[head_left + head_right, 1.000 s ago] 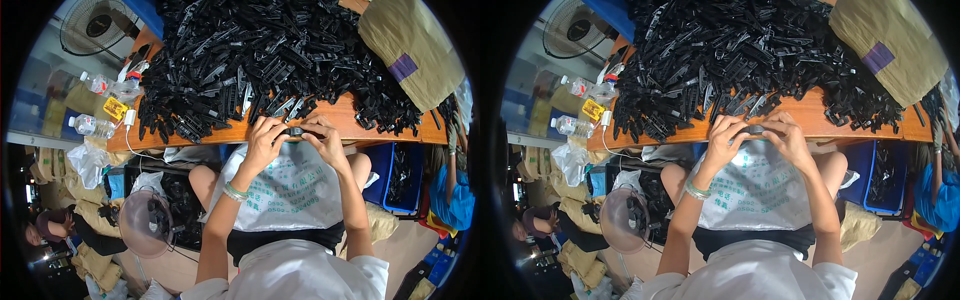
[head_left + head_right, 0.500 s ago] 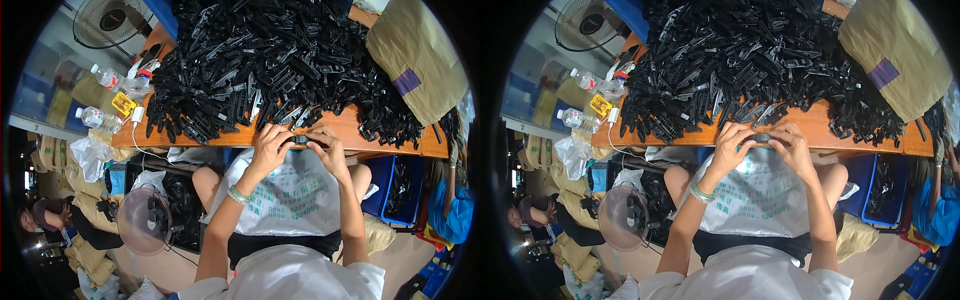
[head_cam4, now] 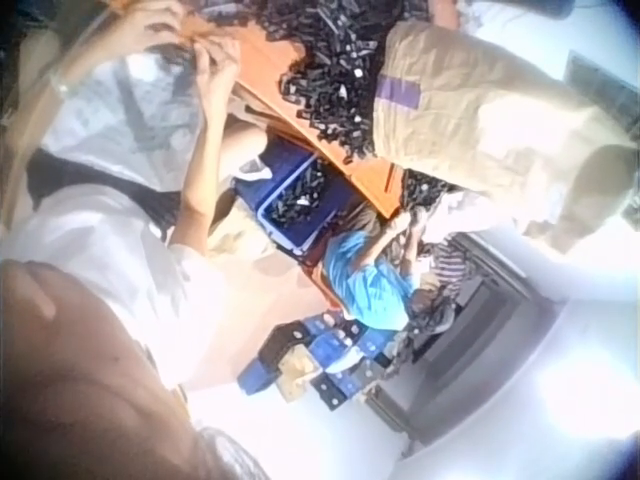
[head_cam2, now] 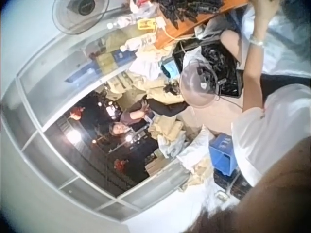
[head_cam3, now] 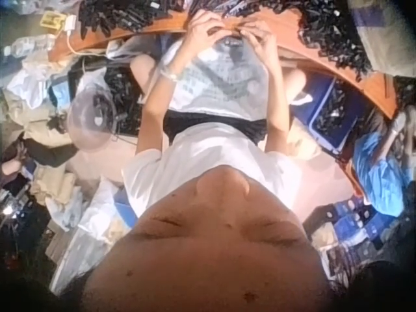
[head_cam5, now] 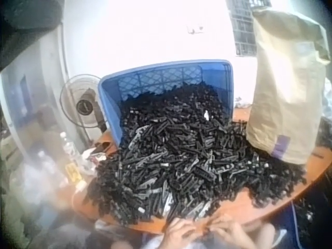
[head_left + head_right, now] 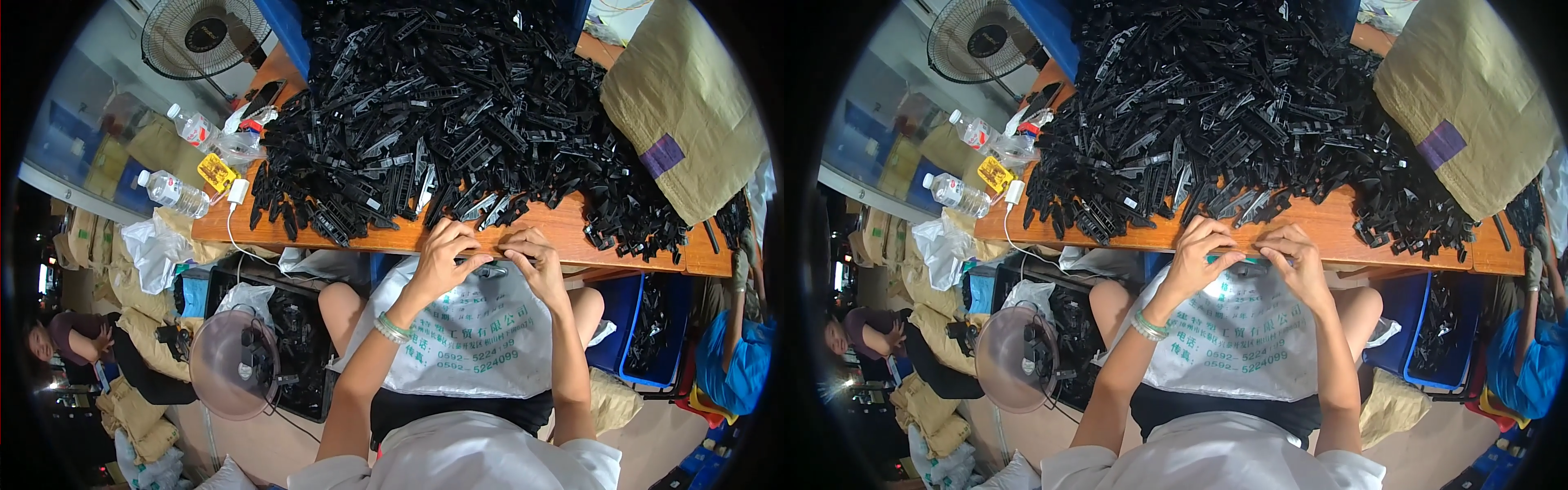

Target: The person sorts small black parts by hand from a large pile on a table, inspecting each one.

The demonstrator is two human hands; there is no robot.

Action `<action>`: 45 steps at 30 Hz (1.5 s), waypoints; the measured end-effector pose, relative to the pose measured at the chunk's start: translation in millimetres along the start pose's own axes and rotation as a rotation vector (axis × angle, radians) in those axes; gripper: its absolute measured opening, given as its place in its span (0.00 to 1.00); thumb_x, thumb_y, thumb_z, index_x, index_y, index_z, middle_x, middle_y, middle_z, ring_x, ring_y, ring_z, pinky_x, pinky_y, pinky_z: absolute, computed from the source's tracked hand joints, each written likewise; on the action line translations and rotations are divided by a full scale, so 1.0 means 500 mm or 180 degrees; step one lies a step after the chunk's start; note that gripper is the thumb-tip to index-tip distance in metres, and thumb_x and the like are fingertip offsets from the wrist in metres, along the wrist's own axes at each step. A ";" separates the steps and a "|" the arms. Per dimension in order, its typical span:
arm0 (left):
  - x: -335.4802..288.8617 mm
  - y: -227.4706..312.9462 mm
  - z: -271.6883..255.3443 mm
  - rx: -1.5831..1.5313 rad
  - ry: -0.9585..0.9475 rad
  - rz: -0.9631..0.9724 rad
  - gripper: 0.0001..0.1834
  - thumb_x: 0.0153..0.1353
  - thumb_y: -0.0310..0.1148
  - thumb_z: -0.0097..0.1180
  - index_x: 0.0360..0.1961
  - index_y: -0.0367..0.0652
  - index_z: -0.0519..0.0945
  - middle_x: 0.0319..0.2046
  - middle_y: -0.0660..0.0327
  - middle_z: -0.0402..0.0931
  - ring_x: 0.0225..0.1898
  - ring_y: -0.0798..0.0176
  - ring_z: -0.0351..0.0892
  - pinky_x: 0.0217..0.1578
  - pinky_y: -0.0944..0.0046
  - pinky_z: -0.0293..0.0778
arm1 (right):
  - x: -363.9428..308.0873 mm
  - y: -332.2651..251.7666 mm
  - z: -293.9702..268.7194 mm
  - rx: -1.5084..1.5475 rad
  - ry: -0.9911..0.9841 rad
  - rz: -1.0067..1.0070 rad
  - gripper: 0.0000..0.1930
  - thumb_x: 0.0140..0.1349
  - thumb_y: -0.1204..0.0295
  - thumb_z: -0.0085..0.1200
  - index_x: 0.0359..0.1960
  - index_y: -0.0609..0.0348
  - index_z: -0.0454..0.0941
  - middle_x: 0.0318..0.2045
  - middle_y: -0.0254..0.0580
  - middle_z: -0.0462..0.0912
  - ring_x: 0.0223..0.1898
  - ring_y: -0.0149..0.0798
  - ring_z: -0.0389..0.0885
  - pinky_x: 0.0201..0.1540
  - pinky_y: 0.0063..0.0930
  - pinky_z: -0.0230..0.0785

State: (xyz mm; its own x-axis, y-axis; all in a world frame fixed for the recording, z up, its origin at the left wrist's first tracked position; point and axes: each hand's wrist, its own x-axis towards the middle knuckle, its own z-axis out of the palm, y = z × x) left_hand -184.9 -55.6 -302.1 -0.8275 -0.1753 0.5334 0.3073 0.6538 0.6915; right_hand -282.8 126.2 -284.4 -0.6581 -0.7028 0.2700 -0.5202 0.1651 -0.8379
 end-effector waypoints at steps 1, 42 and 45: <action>0.001 0.000 -0.001 0.0034 0.0006 0.0002 0.12 0.46 0.33 0.69 0.28 0.37 0.82 0.32 0.60 0.76 0.38 0.58 0.72 0.39 0.61 0.71 | 0.001 -0.001 0.000 -0.0077 0.0018 -0.0011 0.07 0.55 0.79 0.57 0.35 0.64 0.83 0.31 0.42 0.81 0.39 0.40 0.76 0.44 0.29 0.67; -0.002 -0.006 0.015 -0.0024 0.0300 0.0069 0.10 0.49 0.33 0.66 0.25 0.36 0.80 0.31 0.60 0.74 0.38 0.56 0.72 0.39 0.58 0.70 | 0.040 0.009 0.054 -0.0675 0.1217 0.0301 0.06 0.58 0.77 0.53 0.32 0.68 0.79 0.28 0.49 0.76 0.30 0.48 0.76 0.36 0.34 0.68; -0.007 -0.003 0.013 0.0052 0.0358 0.0023 0.07 0.49 0.27 0.65 0.28 0.36 0.81 0.32 0.59 0.77 0.37 0.57 0.74 0.38 0.60 0.72 | 0.020 0.001 0.043 -0.0908 0.0926 -0.0055 0.07 0.55 0.87 0.48 0.36 0.70 0.76 0.38 0.51 0.73 0.35 0.50 0.76 0.40 0.35 0.69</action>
State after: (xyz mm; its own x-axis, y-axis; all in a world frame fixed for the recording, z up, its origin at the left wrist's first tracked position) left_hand -185.5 -51.2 -308.3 -0.7670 -0.2513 0.5904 0.3046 0.6671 0.6798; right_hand -277.9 104.4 -292.5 -0.7531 -0.4889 0.4402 -0.6358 0.3691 -0.6778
